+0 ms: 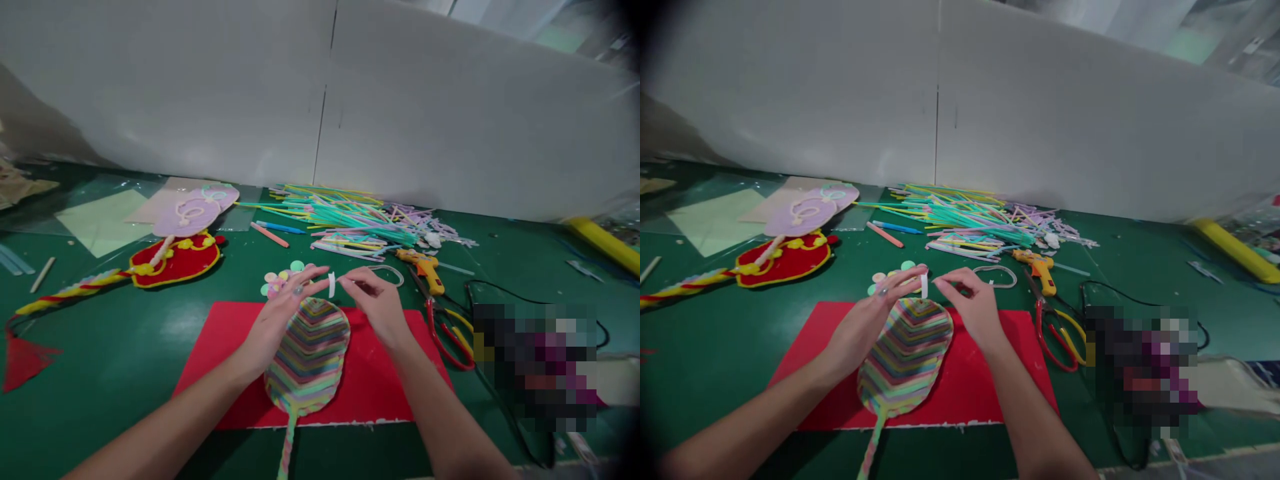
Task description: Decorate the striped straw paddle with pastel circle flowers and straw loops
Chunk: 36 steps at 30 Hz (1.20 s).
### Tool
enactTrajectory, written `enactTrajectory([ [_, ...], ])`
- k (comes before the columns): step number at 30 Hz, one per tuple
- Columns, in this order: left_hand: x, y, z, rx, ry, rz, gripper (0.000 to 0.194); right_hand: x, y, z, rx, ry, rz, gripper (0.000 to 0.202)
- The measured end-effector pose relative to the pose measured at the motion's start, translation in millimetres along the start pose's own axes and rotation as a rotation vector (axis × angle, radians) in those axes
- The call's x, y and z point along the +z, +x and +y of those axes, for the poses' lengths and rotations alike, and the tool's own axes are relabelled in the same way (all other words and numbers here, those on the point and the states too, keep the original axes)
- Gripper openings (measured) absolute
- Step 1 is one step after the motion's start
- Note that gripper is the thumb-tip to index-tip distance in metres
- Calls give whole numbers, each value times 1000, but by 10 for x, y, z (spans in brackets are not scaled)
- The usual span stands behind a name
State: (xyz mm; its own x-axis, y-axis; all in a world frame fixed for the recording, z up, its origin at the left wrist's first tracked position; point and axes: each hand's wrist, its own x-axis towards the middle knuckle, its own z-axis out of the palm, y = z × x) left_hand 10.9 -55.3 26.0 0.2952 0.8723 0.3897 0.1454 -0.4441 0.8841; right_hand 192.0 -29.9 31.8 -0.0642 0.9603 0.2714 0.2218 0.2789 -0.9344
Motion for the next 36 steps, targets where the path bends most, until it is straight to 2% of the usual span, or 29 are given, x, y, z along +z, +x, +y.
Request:
enactTrajectory([
  [4,1,-8,10,-16,18,-14,39,23,-28,-20,41,108,-53,12],
  [12,-6,-3,20,-21,30,-20,36,-16,-25,-14,-20,96,-79,9],
  [19,9,-1,37,-161,-152,-50,32,-21,-35,-26,-3,58,-76,9],
  [23,19,13,58,-217,-219,-49,31,-19,-45,-27,34,136,-75,8],
  [26,17,29,82,-258,-169,-5,31,-12,-48,-28,114,327,-46,9],
  [29,23,29,106,-261,-29,59,27,-12,-43,-31,269,548,-7,14],
  [33,71,0,123,-270,62,55,19,5,-36,-22,457,694,-82,21],
  [36,108,-17,123,-315,10,44,15,45,-42,-6,488,694,-126,23],
])
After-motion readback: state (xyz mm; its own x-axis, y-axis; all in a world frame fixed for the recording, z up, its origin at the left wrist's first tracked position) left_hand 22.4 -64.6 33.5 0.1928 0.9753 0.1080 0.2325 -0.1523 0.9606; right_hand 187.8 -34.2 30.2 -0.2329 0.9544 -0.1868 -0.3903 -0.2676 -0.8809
